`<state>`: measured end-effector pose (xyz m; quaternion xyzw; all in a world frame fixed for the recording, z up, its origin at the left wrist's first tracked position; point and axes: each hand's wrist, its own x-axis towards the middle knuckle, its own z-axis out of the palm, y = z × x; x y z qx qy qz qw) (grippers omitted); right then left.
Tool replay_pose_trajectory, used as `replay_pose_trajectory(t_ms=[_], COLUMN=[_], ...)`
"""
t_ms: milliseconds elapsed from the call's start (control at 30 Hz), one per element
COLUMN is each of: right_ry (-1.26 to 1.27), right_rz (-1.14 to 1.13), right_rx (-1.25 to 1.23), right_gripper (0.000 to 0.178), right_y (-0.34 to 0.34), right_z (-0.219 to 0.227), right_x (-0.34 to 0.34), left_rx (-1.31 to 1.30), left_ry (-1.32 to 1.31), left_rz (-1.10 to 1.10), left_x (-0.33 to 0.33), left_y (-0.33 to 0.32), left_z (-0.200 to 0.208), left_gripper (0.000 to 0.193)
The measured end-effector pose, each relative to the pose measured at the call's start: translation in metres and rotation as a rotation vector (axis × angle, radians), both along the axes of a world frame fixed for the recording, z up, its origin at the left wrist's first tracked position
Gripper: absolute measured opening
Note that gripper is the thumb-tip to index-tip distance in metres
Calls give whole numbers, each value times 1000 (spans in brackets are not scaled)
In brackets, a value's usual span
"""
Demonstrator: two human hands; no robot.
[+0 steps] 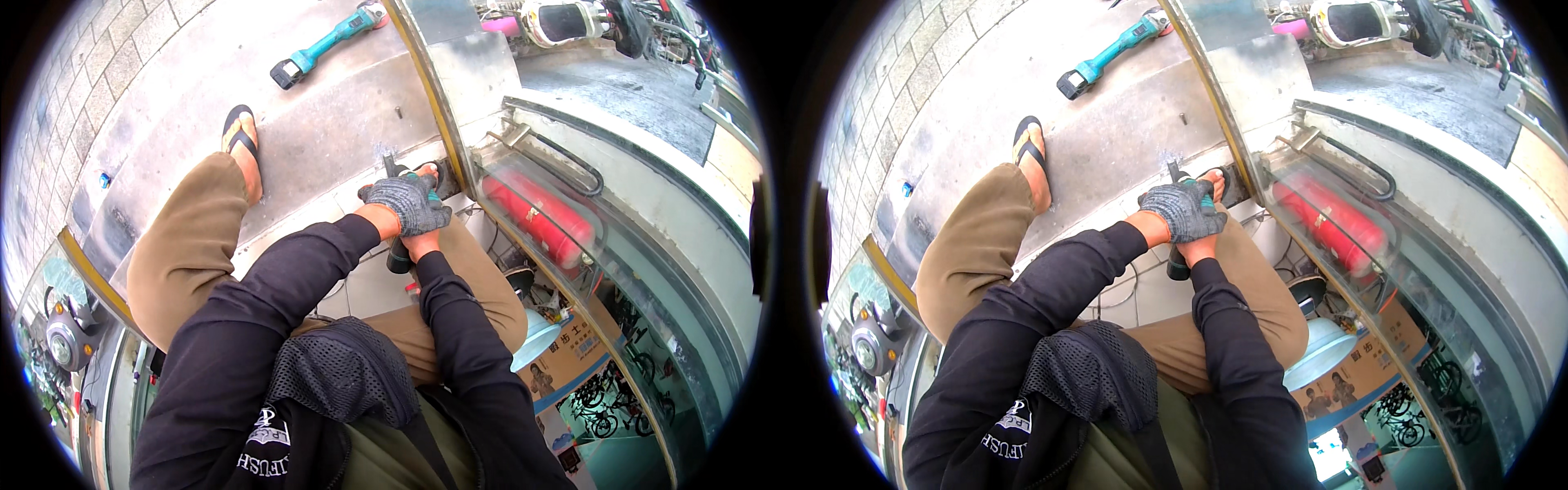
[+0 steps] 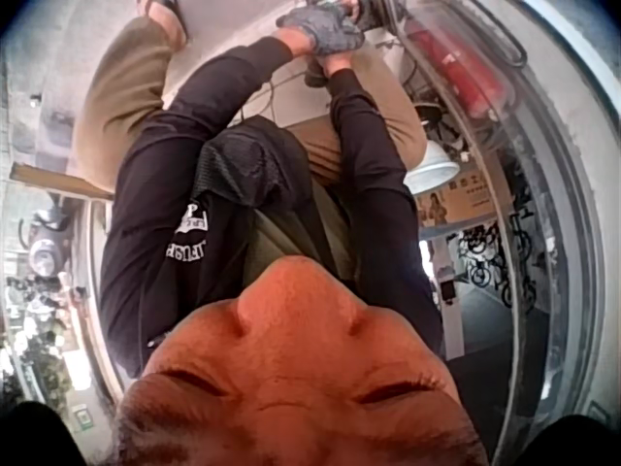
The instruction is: The person sits on the ground and uses a cordless drill to make holes in a metal frame. They hold the drill with both hands, drill into the frame, and then remove the drill bit to inspect it before reattaching it.
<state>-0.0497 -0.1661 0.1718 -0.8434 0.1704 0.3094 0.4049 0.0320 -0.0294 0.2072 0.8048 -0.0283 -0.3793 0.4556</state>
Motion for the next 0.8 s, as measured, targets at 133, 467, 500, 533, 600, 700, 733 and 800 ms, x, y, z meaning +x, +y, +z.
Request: replay_pose_trajectory(t_ms=[133, 467, 500, 533, 600, 700, 733, 800], right_ry=[19, -105, -121, -96, -46, -155, -116, -58], right_rz=[95, 0, 10, 28, 64, 108, 89, 61], right_rx=[-122, -70, -72, -87, -115, -143, -133, -119], right_gripper=[59, 47, 47, 47, 48, 49, 49, 50], right_y=[-5, 3, 3, 3, 3, 1, 0, -2], right_z=[2, 7, 7, 8, 10, 8, 6, 4], right_x=[-4, -2, -2, -2, -1, -3, -5, -10], left_rx=[-17, 4, -4, -6, -17, -9, -1, -1], left_ry=[147, 114, 119, 115, 154, 133, 117, 106], left_rz=[-93, -74, -72, -65, -59, -80, -78, -63], left_x=[20, 18, 15, 16, 13, 15, 16, 11], left_y=[14, 19, 18, 19, 16, 20, 21, 17], left_z=[25, 32, 32, 29, 26, 32, 30, 26], left_gripper=[78, 76, 76, 76, 77, 78, 78, 78])
